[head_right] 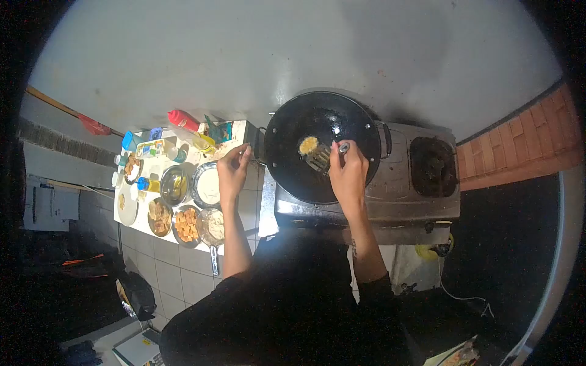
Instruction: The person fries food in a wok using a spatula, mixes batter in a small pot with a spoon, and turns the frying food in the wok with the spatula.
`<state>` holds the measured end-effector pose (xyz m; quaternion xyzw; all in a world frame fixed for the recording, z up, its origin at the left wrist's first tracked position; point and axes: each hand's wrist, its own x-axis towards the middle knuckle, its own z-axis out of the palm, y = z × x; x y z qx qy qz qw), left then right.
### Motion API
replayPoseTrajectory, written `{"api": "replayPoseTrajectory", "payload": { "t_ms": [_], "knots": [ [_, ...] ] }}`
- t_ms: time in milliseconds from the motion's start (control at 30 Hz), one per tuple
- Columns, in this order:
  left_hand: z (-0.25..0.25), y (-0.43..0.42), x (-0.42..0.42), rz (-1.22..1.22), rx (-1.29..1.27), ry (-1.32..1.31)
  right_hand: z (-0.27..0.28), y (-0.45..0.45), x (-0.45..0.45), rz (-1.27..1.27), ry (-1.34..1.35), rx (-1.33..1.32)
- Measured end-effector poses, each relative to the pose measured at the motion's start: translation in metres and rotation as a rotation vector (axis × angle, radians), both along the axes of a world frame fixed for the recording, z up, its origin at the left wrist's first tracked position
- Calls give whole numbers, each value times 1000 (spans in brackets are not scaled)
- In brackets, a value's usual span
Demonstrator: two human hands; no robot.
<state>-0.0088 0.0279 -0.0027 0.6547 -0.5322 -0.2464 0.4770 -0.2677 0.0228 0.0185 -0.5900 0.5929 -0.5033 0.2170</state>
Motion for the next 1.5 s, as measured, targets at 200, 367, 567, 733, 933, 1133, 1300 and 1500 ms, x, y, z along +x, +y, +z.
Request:
{"api": "replayPoseTrajectory", "payload": {
  "t_ms": [200, 367, 567, 733, 933, 1133, 1300, 1500],
  "knots": [
    [4, 2, 2, 8, 0, -36, 11, -5, 3, -28, -6, -96],
    [5, 2, 3, 15, -5, -56, 15, -8, 8, -7, -171, -75],
    [8, 3, 1, 24, 11, -23, 1, -12, 6, 13, -267, -76],
    [3, 3, 4, 21, -14, -30, -19, -16, -10, -37, -430, -55],
    [5, 3, 7, 32, 49, -39, -15, -7, -38, -6, -398, -14],
    [3, 2, 8, 45, -23, -47, 5, 1, -50, -46, -362, -61],
    [6, 4, 13, 49, 9, -10, -2, 9, -37, -119, -270, 141],
    [7, -1, 11, 22, 38, -66, -27, 6, -15, -98, -414, -20]
  ]
}}
